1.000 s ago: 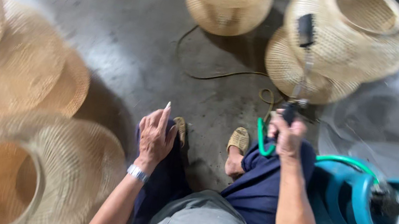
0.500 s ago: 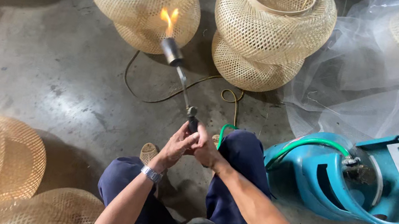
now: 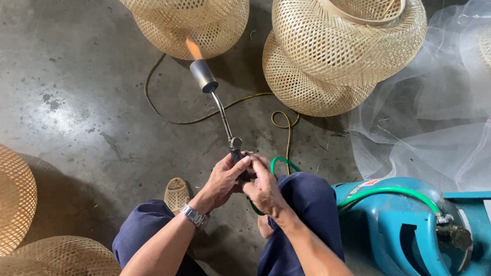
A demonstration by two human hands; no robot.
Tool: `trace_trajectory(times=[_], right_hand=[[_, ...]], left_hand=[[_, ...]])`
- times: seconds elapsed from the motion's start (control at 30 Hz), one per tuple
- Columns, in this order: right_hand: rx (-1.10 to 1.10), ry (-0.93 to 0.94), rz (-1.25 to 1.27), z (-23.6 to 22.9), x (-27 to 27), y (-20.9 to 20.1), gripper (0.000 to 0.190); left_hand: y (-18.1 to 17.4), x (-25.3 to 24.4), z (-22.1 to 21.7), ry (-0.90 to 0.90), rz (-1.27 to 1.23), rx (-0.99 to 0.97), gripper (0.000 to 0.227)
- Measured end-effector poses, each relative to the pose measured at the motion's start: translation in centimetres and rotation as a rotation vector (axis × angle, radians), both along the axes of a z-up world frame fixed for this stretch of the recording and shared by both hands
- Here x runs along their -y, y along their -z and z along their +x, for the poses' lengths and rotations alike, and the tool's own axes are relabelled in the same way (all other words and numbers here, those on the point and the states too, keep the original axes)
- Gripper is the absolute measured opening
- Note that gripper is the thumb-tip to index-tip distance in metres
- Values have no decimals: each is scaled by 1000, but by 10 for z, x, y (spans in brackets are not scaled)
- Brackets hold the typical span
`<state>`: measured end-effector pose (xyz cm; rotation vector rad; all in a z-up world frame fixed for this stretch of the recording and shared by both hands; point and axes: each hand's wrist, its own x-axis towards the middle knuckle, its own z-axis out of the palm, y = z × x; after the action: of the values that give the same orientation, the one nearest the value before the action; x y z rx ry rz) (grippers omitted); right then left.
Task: The person uses a handheld blowtorch to apply heat to the surface of woven bamboo baskets. They rotate the basket with one hand while directing the flame with the other, treating the exterior and interior surfaces. The person works on multiple baskets, moving from one to the next.
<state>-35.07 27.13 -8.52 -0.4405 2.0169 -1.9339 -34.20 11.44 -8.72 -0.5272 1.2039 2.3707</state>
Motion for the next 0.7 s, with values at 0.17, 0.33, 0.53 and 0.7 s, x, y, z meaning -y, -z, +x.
trace_trajectory(times=[0.17,0.33,0.53,0.7], right_hand=[[-17,27,291,-29,-20,-8,65],[146,-189,281,-54,-11,-23,82],[164,-315,649,-57,6,-44,88],[157,-315,225,-54,15,-29,85]], left_hand=[[-7,11,-13,-25,-111,-8,44],[-9,16,-21,-78,-108,-40,51],[-12,18,-25,-141,-121,-69,54],[-3,17,-24,-123,-121,-97,32]])
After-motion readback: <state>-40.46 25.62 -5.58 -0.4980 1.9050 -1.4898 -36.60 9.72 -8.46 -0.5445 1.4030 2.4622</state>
